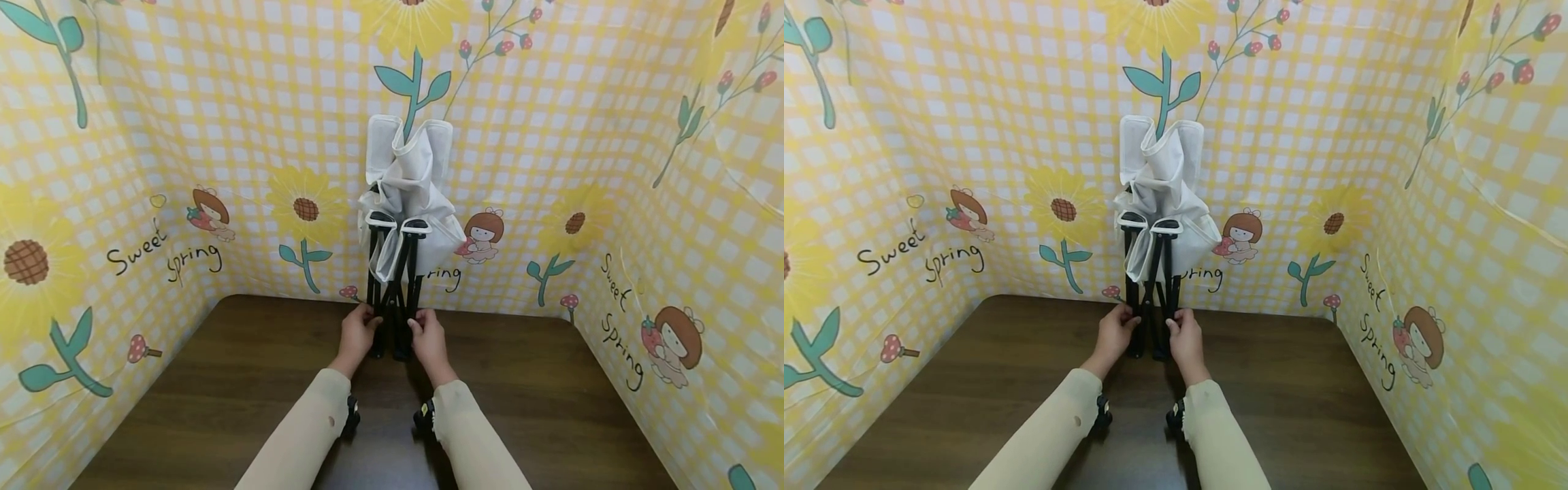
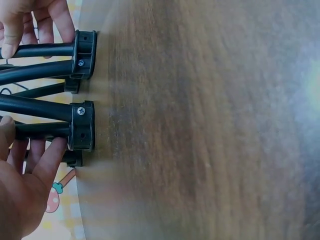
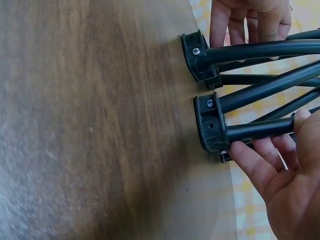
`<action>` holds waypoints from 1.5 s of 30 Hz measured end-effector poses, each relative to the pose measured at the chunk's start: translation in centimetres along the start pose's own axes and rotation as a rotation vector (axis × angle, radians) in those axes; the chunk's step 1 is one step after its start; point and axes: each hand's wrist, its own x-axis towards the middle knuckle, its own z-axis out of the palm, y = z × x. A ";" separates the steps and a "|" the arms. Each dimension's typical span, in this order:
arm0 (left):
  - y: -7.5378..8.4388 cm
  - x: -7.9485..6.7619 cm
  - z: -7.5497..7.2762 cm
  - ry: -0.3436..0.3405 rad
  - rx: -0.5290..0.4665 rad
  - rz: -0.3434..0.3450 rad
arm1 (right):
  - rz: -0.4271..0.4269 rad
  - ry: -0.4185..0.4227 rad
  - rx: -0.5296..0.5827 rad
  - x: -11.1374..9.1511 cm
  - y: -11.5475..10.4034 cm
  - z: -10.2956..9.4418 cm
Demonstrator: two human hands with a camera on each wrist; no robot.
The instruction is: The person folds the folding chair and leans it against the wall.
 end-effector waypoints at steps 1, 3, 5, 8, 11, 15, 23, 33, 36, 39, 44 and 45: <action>0.0 0.0 0.0 0.001 0.001 -0.002 | 0.001 -0.001 0.000 0.1 0.0 0.0; 0.0 0.1 0.0 -0.001 0.001 -0.009 | 0.002 -0.001 -0.001 0.3 0.1 0.0; 0.0 0.2 0.0 -0.002 0.003 -0.016 | -0.004 0.004 -0.008 0.4 0.1 0.1; 0.0 0.3 0.1 -0.007 0.003 -0.023 | -0.019 0.009 -0.023 0.5 0.2 0.1; 0.0 0.4 0.1 -0.010 0.000 -0.027 | -0.030 0.010 -0.037 0.7 0.3 0.1; -0.2 0.5 0.3 -0.007 0.017 -0.013 | -0.043 0.004 -0.061 0.9 0.4 0.0; 0.0 1.2 0.2 0.000 -0.004 0.061 | -0.069 -0.014 -0.099 1.9 0.5 -0.2; 0.3 1.2 -0.3 0.024 -0.007 0.095 | -0.023 -0.041 -0.051 2.0 0.3 -0.2; 0.5 1.3 -0.1 0.017 -0.001 0.065 | -0.018 -0.032 -0.048 2.0 0.4 -0.1; 0.4 1.5 0.0 -0.004 -0.003 0.028 | -0.011 -0.023 -0.043 2.1 0.3 -0.1; 0.3 1.8 -0.1 -0.017 0.017 0.005 | -0.008 -0.032 -0.054 2.3 0.2 -0.1; 0.4 1.8 -0.1 -0.018 0.022 0.001 | -0.012 -0.035 -0.052 2.3 0.1 -0.1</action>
